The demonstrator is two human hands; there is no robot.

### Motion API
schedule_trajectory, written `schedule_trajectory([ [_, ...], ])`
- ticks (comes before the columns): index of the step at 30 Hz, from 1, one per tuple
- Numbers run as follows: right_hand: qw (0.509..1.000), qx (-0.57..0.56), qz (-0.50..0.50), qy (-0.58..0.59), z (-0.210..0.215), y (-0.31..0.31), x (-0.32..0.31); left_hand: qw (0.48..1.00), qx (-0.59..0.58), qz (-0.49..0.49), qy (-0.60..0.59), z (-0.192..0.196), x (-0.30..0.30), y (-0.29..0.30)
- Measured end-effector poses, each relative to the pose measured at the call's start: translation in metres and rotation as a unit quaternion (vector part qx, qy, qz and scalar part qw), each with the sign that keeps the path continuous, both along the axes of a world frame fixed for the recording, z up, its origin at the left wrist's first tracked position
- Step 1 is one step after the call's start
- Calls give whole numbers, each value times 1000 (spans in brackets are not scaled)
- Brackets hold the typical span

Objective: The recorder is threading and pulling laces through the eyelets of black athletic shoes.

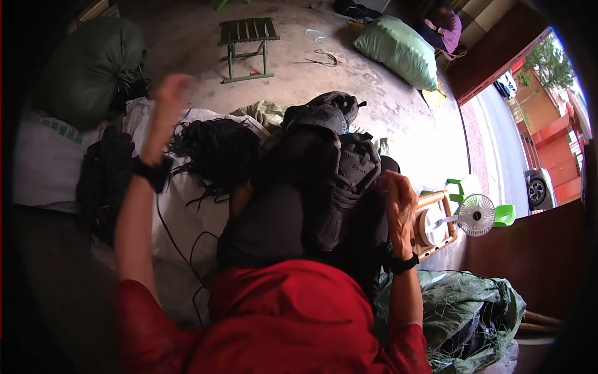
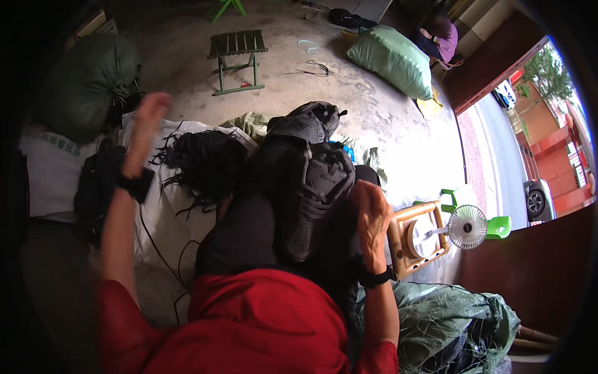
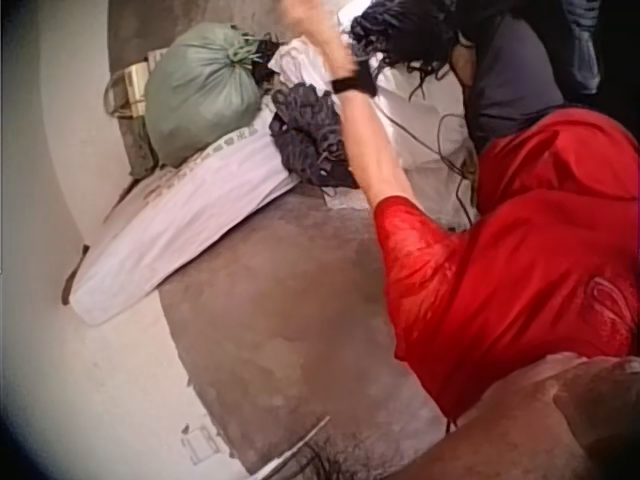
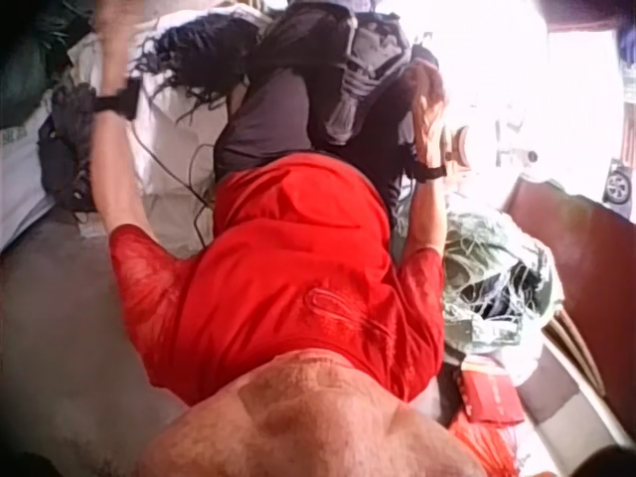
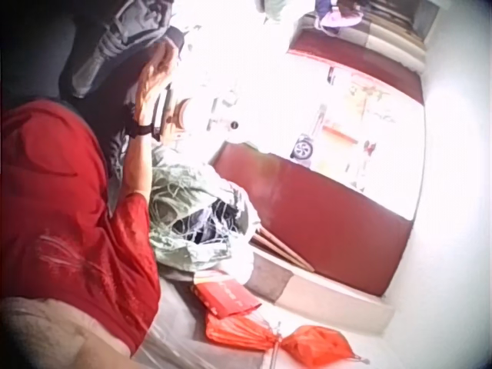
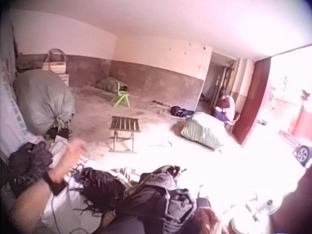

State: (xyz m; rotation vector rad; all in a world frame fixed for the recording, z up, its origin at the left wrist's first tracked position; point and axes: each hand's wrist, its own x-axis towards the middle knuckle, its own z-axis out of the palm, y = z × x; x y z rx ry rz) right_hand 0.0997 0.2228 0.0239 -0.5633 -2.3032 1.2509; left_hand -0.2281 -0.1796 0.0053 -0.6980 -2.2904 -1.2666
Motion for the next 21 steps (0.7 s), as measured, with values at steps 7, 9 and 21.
schedule_trajectory([
  [7, 986, 121, 108, 26, 8, 3, -42, 966, -82, -240, 43, -16, 197, 155],
  [9, 988, 91, 123, -10, 9, 9, -44, 974, -98, -198, 52, -17, 201, 172],
  [21, 984, 95, 151, 11, 6, 19, -47, 805, 217, -323, -448, 75, 150, 24],
])
